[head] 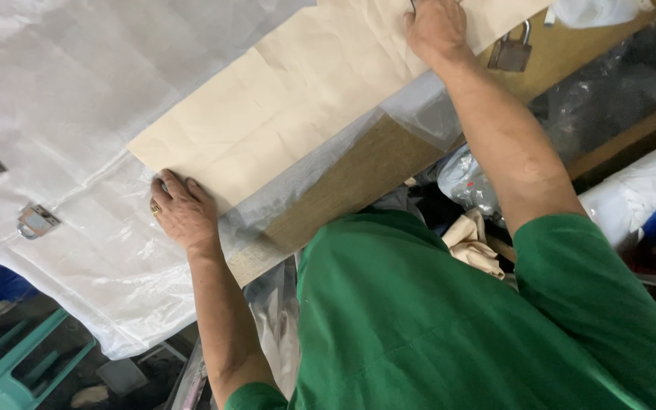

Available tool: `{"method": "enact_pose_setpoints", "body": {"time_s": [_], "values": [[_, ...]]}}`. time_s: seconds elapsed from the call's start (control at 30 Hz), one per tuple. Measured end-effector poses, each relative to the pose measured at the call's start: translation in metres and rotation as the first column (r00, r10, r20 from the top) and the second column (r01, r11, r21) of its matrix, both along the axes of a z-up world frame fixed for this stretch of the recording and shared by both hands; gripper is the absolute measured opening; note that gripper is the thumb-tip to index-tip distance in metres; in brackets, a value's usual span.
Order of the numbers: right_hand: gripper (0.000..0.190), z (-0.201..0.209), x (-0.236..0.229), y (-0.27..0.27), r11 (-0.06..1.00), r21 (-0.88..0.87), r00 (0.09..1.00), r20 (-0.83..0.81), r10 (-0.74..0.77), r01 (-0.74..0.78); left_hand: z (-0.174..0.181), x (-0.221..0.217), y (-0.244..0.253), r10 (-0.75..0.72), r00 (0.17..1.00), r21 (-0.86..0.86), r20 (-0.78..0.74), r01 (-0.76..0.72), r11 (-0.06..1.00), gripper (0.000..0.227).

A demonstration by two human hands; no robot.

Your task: The person spreads a large white sheet of fabric on a wooden table and smooths it out. They then place several beige fabric pattern pieces on top of the white sheet, arranging them in a row.

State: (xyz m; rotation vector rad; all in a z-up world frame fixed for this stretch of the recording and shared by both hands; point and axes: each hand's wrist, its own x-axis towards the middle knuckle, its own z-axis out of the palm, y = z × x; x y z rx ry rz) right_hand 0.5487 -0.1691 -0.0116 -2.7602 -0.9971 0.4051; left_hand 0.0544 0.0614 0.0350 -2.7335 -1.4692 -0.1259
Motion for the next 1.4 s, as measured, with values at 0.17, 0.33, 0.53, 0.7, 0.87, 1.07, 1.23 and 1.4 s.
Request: {"method": "enact_pose_setpoints", "body": {"time_s": [0.17, 0.33, 0.53, 0.7, 0.87, 1.07, 1.23, 1.4], "values": [[0.019, 0.001, 0.001, 0.0, 1.0, 0.013, 0.999, -0.018, -0.027, 0.027, -0.002, -0.001, 0.002, 0.004, 1.0, 0.002, -0.005, -0.004, 1.0, 0.049], [0.022, -0.001, 0.007, -0.017, 0.999, 0.035, 1.0, 0.009, -0.02, 0.02, 0.004, 0.002, 0.0, 0.022, 1.0, -0.032, 0.014, -0.021, 0.999, 0.05], [0.013, 0.035, 0.004, -0.089, 0.983, 0.137, 0.974, 0.171, -0.147, 0.125, 0.029, 0.005, -0.023, -0.105, 0.994, -0.052, 0.005, 0.105, 0.993, 0.05], [0.016, 0.055, -0.04, -0.149, 0.944, 0.191, 0.953, 0.092, -0.289, 0.268, -0.005, -0.004, -0.089, -0.447, 0.885, -0.097, 0.129, 0.46, 0.883, 0.041], [0.026, 0.085, -0.066, -0.144, 0.795, 0.015, 0.778, -0.221, -0.589, 0.606, 0.016, 0.03, -0.142, -0.517, 0.79, -0.472, 0.33, 0.613, 0.634, 0.027], [0.043, 0.062, -0.04, -0.112, 0.99, -0.071, 0.992, 0.0, -0.123, 0.123, 0.005, 0.054, -0.16, -0.32, 0.932, -0.845, 0.168, 0.303, 0.44, 0.035], [0.064, 0.024, -0.031, -0.103, 0.997, -0.051, 0.992, 0.11, 0.064, -0.058, 0.012, 0.078, -0.175, -0.239, 0.964, -0.845, 0.113, 0.22, 0.488, 0.035], [0.025, 0.028, -0.026, -0.102, 0.995, 0.02, 0.987, 0.13, 0.096, -0.099, 0.022, 0.119, -0.187, -0.219, 0.97, -0.833, 0.103, 0.205, 0.514, 0.03]]}}
